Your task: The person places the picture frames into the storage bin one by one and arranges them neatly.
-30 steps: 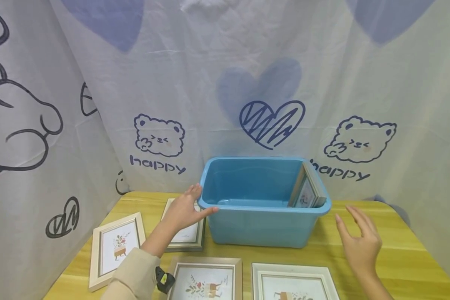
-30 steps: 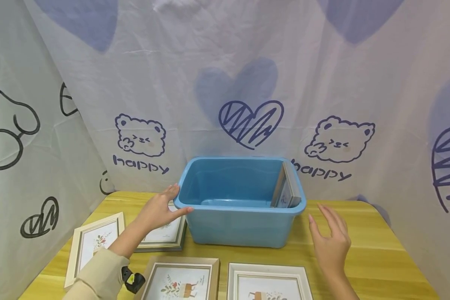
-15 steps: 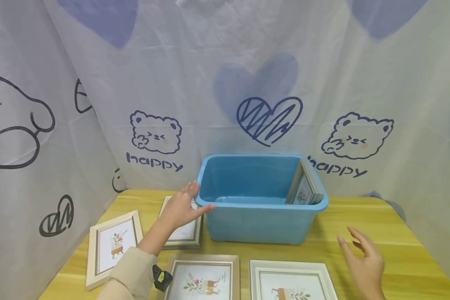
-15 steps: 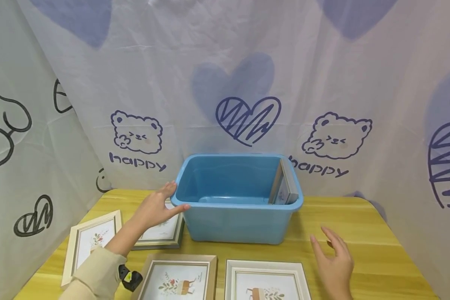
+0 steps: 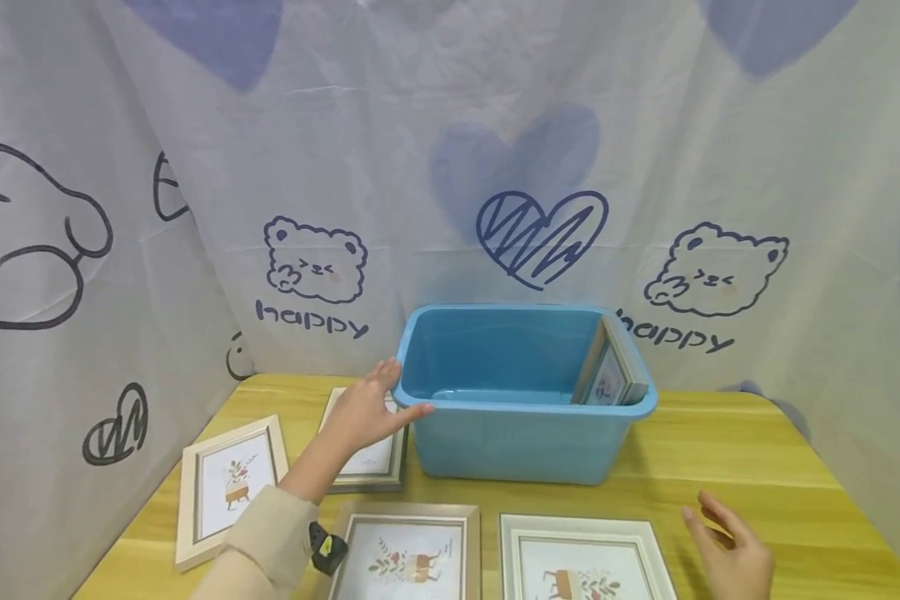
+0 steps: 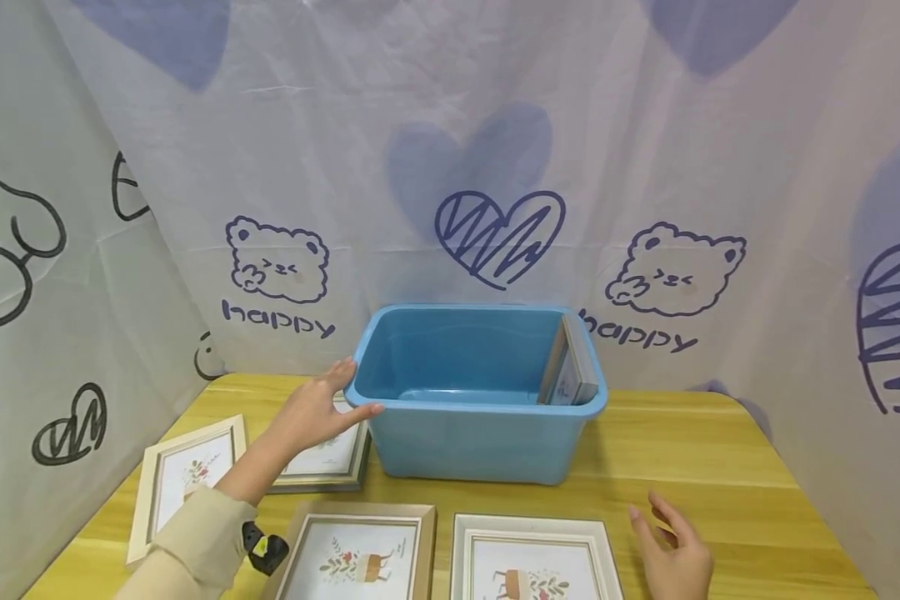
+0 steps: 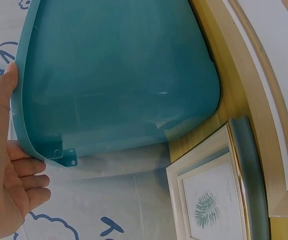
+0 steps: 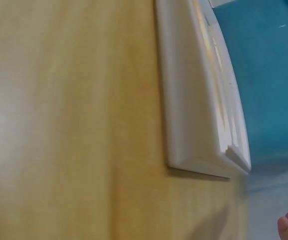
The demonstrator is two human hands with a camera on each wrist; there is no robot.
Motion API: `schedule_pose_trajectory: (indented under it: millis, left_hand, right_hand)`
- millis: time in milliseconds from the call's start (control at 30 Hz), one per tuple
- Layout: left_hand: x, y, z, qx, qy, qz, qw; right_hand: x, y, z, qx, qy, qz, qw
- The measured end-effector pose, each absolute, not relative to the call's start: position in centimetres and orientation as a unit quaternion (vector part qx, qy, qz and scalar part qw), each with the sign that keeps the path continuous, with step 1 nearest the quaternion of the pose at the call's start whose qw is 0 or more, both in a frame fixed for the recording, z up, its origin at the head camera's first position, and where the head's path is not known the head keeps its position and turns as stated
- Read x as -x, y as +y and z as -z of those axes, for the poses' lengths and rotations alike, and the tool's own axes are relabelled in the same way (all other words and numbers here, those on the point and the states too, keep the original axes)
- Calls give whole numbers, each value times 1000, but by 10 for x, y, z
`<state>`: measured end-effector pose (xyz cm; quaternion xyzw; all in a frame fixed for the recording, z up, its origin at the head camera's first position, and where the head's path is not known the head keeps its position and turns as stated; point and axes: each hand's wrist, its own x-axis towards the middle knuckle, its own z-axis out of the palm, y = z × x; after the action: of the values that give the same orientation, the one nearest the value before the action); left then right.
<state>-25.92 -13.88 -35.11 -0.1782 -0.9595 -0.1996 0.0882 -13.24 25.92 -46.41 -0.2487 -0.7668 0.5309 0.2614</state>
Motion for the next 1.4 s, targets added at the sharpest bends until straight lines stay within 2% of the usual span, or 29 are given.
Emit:
schedule_pose_trajectory:
  millis: [167, 333, 800, 1167, 1400]
  left_hand:
    - [259, -139, 353, 178, -960, 199, 80]
    - [259, -140, 354, 172, -962, 199, 73]
    - [264, -137, 349, 176, -961, 198, 76]
    - [264, -142, 344, 168, -963, 199, 66]
    - [262, -140, 346, 170, -964, 197, 59]
  right_hand:
    - [126, 259, 474, 280, -773, -539, 182]
    - [123, 259, 482, 295, -779, -538, 131]
    - [122, 256, 489, 240, -785, -546, 166]
    - [123, 245, 489, 236, -814, -512, 143]
    - [114, 247, 494, 243, -834, -484, 108]
